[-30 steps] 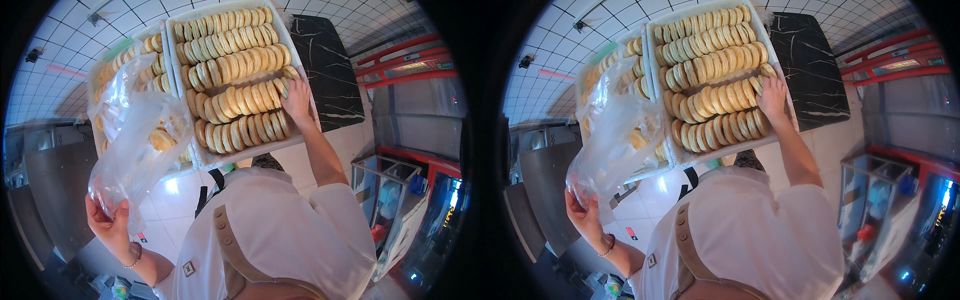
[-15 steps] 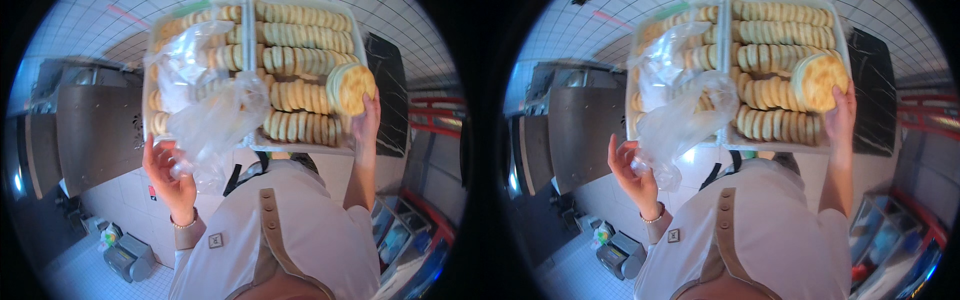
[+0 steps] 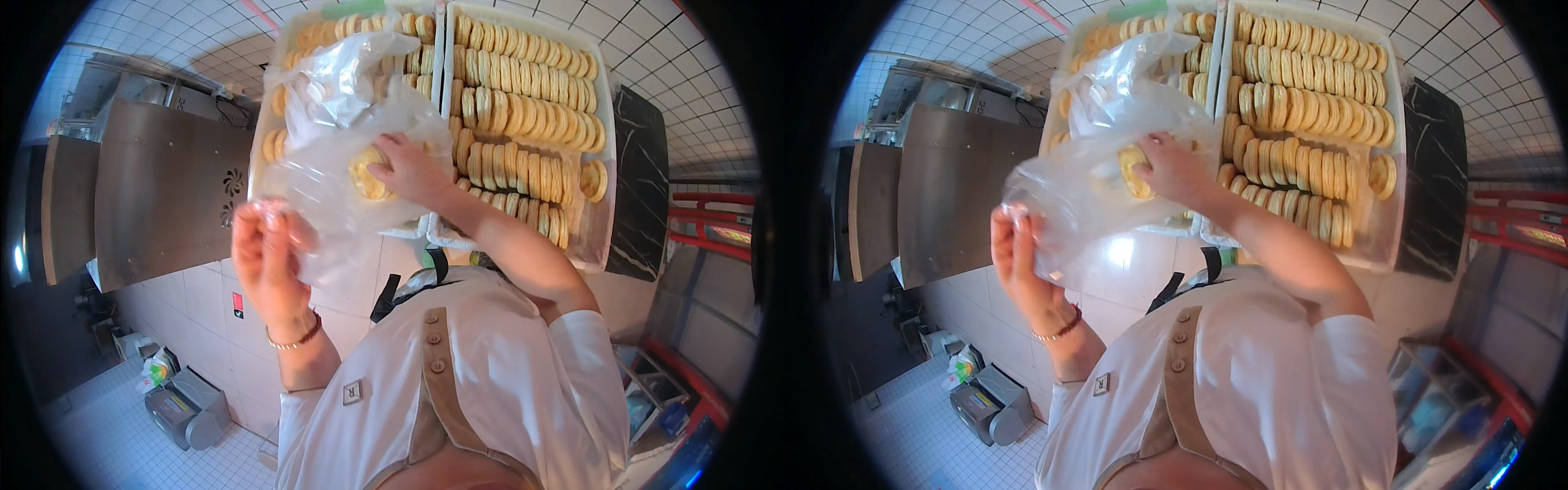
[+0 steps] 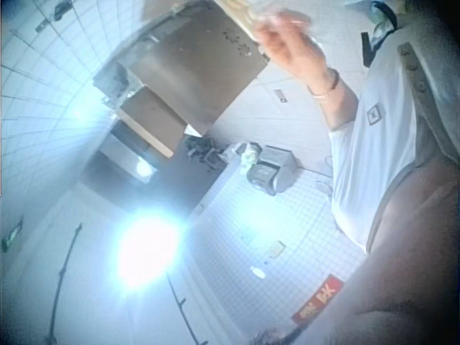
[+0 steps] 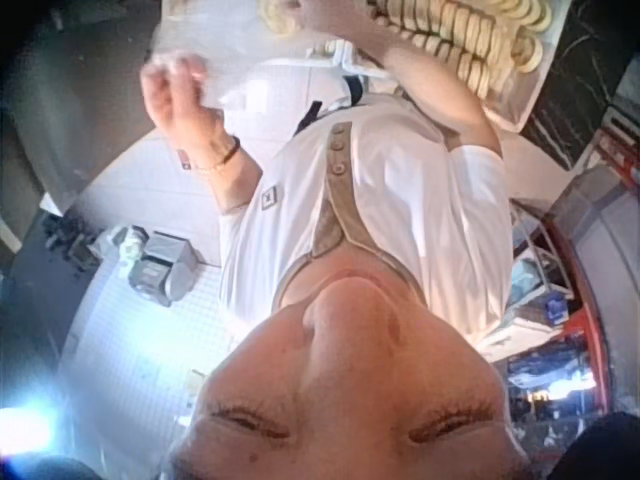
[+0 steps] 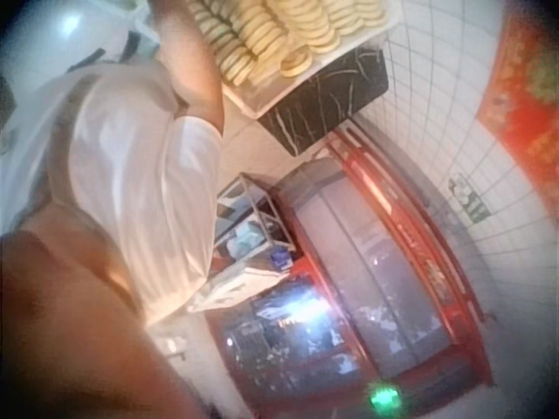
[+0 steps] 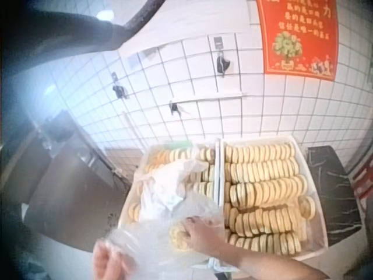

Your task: The person repeatedly picks round biscuits from stacked trays and places them into clear plastic bags. They arrange the biscuits inside each bag and set the filled bags aside on the counter. The process continues with multiple bags being filled throughout the clip.

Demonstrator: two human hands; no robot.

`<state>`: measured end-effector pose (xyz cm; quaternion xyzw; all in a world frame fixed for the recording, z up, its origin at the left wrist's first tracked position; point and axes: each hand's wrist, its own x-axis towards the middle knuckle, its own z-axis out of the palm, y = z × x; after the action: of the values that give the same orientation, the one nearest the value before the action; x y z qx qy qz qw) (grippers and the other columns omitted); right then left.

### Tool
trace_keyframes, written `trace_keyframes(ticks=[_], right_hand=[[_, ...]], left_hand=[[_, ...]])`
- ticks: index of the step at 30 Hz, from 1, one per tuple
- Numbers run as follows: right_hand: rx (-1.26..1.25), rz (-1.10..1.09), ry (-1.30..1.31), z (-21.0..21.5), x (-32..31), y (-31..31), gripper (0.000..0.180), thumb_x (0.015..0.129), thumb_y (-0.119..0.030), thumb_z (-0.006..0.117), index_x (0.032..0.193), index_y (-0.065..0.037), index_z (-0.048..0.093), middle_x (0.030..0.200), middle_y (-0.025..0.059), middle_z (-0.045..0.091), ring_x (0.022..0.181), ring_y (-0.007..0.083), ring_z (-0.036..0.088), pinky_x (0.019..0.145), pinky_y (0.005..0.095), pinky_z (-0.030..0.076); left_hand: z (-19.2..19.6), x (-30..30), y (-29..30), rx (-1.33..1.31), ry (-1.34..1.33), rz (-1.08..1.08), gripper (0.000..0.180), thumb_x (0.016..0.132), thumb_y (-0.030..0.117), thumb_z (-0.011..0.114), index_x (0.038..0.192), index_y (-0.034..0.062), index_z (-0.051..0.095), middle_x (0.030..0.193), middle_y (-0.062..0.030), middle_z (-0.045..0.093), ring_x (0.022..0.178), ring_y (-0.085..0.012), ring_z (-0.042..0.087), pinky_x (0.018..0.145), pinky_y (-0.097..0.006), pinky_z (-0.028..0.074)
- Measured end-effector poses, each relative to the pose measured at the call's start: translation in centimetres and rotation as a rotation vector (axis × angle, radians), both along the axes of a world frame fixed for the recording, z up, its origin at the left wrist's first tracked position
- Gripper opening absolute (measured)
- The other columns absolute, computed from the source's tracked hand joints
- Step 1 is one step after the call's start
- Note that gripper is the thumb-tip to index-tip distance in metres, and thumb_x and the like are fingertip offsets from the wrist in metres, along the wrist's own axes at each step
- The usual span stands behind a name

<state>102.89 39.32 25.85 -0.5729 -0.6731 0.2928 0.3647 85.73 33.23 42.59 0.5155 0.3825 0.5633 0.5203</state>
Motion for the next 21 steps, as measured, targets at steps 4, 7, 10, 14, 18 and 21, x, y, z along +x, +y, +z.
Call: trace_keyframes(ticks=[4, 7, 10, 14, 18, 21], right_hand=[[0.029, 0.050, 0.514, 1.0, 4.8, -3.6, 0.027, 0.092, -0.021, 0.052, 0.107, 0.000, 0.060, 0.099, 0.0066, 0.063, 0.087, 0.0164, 0.059, 0.077, 0.0299, 0.048], [-0.159, -0.437, 0.549, 2.2, 16.2, -9.2, 0.028, 0.090, -0.022, 0.057, 0.106, 0.000, 0.059, 0.088, 0.0069, 0.063, 0.083, 0.0151, 0.058, 0.074, 0.0281, 0.048], [-0.454, -0.792, -0.074, -0.6, 23.4, -16.8, 0.046, 0.081, -0.035, 0.067, 0.110, 0.000, 0.057, 0.095, 0.0134, 0.063, 0.091, 0.0203, 0.059, 0.080, 0.0313, 0.048], [-0.771, -0.581, -0.262, -6.7, 21.8, -21.9, 0.101, 0.064, -0.056, 0.073, 0.140, -0.006, 0.029, 0.135, 0.0252, 0.036, 0.128, 0.0389, 0.034, 0.101, 0.0411, 0.035], [-0.813, -0.669, -0.402, -8.1, 19.7, -21.6, 0.099, 0.059, -0.055, 0.075, 0.139, -0.013, 0.032, 0.140, 0.0192, 0.029, 0.125, 0.0383, 0.038, 0.098, 0.0410, 0.039], [-0.707, -0.676, -0.415, -7.0, 20.6, -21.2, 0.091, 0.061, -0.049, 0.073, 0.136, -0.013, 0.037, 0.139, 0.0179, 0.030, 0.121, 0.0381, 0.041, 0.097, 0.0426, 0.040]], left_hand=[[-1.7, -0.5, 1.4, -0.067, -0.074, 0.191, 0.030, 0.090, 0.007, 0.051, 0.120, 0.0044, 0.046, 0.100, -0.0050, 0.058, 0.082, -0.0083, 0.051, 0.070, -0.021, 0.042], [-2.4, -1.6, 1.1, 0.032, 0.127, 0.256, 0.032, 0.090, 0.005, 0.050, 0.121, 0.0030, 0.047, 0.102, -0.0065, 0.059, 0.088, -0.0088, 0.051, 0.078, -0.023, 0.042], [-3.2, -2.7, 1.5, 0.181, 0.333, 0.349, 0.024, 0.091, 0.005, 0.048, 0.112, -0.0012, 0.055, 0.099, -0.0059, 0.058, 0.086, -0.0083, 0.049, 0.079, -0.022, 0.040], [-2.6, -3.4, 1.2, 0.171, 0.429, 0.225, 0.032, 0.088, 0.022, 0.054, 0.109, -0.0026, 0.057, 0.091, -0.0038, 0.052, 0.085, -0.0101, 0.046, 0.076, -0.023, 0.037], [-1.0, -2.8, -0.5, 0.323, 0.847, 0.157, 0.069, 0.075, 0.052, 0.066, 0.113, -0.0034, 0.053, 0.098, -0.0046, 0.049, 0.087, -0.0139, 0.045, 0.076, -0.027, 0.036], [-1.0, -1.8, -1.2, 0.448, 1.102, 0.191, 0.083, 0.060, 0.056, 0.078, 0.117, 0.0021, 0.052, 0.108, -0.0085, 0.048, 0.091, -0.0198, 0.044, 0.077, -0.031, 0.039]])
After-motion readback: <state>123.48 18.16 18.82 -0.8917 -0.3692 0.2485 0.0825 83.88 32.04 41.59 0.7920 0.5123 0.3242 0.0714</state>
